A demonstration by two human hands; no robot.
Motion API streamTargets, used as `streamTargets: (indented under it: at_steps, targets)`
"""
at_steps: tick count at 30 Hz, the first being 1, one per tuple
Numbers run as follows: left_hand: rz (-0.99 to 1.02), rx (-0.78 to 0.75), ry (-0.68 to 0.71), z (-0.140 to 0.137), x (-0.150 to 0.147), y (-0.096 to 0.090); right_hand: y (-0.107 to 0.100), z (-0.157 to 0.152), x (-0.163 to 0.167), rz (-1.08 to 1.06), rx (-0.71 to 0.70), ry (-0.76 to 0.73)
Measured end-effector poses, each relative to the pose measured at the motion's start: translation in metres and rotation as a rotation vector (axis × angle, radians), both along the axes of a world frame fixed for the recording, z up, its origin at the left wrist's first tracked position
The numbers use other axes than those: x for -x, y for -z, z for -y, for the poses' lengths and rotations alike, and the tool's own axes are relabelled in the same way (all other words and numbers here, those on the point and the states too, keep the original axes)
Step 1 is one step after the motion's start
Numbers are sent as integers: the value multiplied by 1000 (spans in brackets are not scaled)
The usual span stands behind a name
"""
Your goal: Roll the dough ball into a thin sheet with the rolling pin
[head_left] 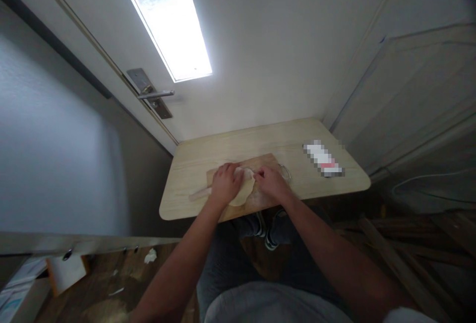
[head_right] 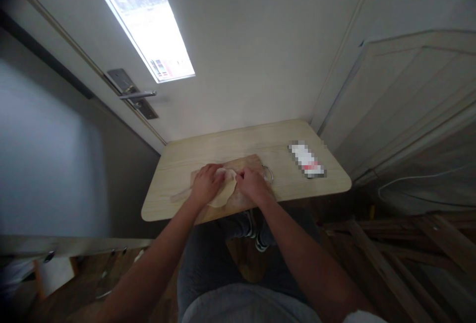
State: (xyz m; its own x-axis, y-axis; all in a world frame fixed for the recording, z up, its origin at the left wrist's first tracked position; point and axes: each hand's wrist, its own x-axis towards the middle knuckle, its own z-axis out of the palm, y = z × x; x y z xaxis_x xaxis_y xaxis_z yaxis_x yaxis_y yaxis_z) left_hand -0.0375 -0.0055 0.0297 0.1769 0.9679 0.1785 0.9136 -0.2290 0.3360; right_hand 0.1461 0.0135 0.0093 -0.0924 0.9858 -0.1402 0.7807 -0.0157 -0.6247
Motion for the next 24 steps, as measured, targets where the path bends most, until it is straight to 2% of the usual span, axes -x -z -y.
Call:
streamTargets:
  at_steps: [5,10,13,17,21,24]
  targets:
    - [-106,-39,-97,-11,-27,8,8,0,-4,-57,-38,38]
    - [-117,-48,-48,-4,-26,6,15,-1,-7,-113,-88,65]
    - [-89,-63,34,6,-11,1,16,-3,-8,-115,-82,70]
    - [-74,8,125,24,25,-7,11,-7,-8,-132,-63,2]
    - [-120,77,63,37,60,-9,6,-13,-5,-93,-47,-60]
    - [-39,112,22,42,73,-5,4,-12,-3,-38,-54,-56]
